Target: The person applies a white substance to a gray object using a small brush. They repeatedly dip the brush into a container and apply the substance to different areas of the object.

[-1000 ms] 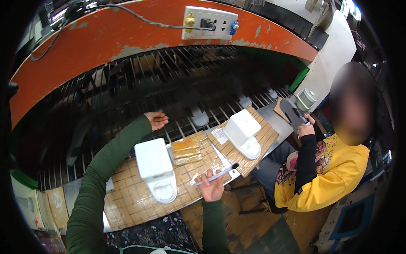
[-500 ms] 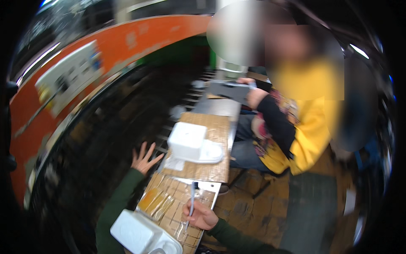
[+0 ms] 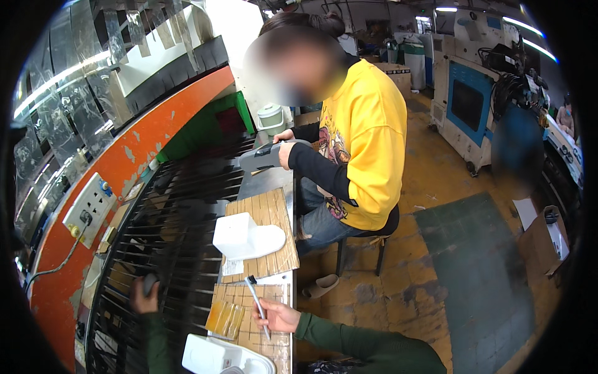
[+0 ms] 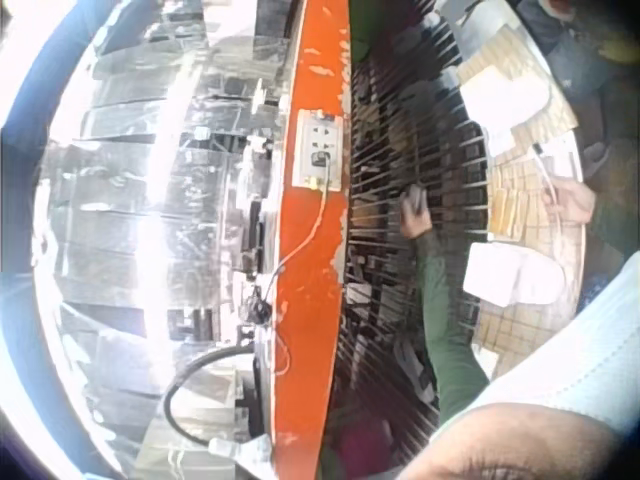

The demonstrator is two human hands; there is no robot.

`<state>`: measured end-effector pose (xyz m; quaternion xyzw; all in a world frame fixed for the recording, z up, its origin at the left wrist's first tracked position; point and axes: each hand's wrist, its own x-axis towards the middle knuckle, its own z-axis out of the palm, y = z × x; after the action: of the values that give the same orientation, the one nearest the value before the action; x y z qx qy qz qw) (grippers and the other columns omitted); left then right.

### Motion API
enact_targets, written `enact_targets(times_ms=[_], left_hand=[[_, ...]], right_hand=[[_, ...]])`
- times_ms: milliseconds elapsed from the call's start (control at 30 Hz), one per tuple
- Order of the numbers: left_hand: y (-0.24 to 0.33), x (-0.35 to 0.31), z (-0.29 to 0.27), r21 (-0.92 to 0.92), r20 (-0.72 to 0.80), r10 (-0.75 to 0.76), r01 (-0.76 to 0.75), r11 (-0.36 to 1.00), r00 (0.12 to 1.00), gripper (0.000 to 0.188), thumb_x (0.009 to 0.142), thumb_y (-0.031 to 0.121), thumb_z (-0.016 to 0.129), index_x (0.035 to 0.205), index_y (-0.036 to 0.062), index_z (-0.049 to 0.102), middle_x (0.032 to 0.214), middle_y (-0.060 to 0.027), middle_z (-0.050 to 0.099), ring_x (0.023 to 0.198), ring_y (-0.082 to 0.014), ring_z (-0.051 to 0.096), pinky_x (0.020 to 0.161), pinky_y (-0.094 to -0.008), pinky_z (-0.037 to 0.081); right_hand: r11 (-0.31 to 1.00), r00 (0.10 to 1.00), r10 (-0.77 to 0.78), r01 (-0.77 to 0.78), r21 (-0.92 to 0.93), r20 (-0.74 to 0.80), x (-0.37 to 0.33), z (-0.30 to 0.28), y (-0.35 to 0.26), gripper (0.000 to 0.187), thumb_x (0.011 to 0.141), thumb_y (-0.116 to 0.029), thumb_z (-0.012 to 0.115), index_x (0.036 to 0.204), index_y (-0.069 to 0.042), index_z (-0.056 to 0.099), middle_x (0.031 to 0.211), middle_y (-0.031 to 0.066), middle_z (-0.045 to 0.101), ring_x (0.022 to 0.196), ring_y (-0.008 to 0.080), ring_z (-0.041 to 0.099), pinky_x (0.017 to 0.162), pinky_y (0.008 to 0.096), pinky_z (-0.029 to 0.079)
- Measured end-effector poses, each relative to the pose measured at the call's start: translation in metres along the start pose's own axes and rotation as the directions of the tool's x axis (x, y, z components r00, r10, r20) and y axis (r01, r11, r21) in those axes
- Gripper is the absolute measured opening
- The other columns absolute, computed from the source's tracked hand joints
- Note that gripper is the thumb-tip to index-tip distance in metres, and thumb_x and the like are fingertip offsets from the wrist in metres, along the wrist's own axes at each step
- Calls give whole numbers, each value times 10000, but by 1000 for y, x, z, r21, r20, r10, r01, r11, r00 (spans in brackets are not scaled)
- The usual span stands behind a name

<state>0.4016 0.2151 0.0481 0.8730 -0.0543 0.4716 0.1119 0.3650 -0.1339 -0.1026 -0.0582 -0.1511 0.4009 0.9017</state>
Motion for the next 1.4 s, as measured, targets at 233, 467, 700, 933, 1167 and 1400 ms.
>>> enact_targets(times_ms=[233,467,700,933,1167,1400], left_hand=[[46,-127,-204,644,-516,477,-46,764,712,367,816,265,729,964,-49,612,904,-215,658,755,-319,631,687,-430,504],[257,-268,-349,99,330,178,-222,970,927,538,930,238,627,1364,-17,439,1295,-184,574,1235,-401,504,1026,-605,390],[308,-364,-350,184,391,-253,194,964,885,291,698,30,658,989,42,652,1186,-170,642,1098,-340,623,914,-418,521],[306,-386,-329,289,373,-433,341,894,820,892,733,557,714,1289,-104,489,1423,-293,401,1369,-382,365,1114,-431,350],[283,-365,-277,448,295,-750,608,656,592,1022,796,700,549,1389,-112,370,1489,-362,214,1424,-468,170,1154,-507,211],[282,-326,-280,442,244,-914,802,402,324,701,955,482,495,1453,8,359,1538,-270,210,1442,-403,171,1167,-462,191]], right_hand=[[997,999,-23,20,-72,-46,6,-8,2,232,1022,-315,451,1091,-118,553,935,44,598,666,130,518,693,343,488],[1000,986,-2,7,26,-167,-21,5,-2,262,1003,-326,494,1135,-108,558,931,50,594,662,128,508,706,309,482],[918,993,-116,100,-384,-19,-78,35,-1,283,957,-157,549,1228,-98,495,1027,47,567,859,137,519,729,306,428],[877,995,69,-27,-480,69,-96,40,-18,450,1000,-272,494,1412,-137,373,1249,108,508,793,148,458,696,306,401],[897,993,63,-99,-431,-97,-78,53,-10,258,950,-300,550,1060,-75,613,1086,136,610,1097,333,539,945,514,450],[699,1000,4,12,-715,20,-62,46,-34,297,932,-262,591,1173,-88,577,1097,175,597,1029,296,581,879,473,496]])
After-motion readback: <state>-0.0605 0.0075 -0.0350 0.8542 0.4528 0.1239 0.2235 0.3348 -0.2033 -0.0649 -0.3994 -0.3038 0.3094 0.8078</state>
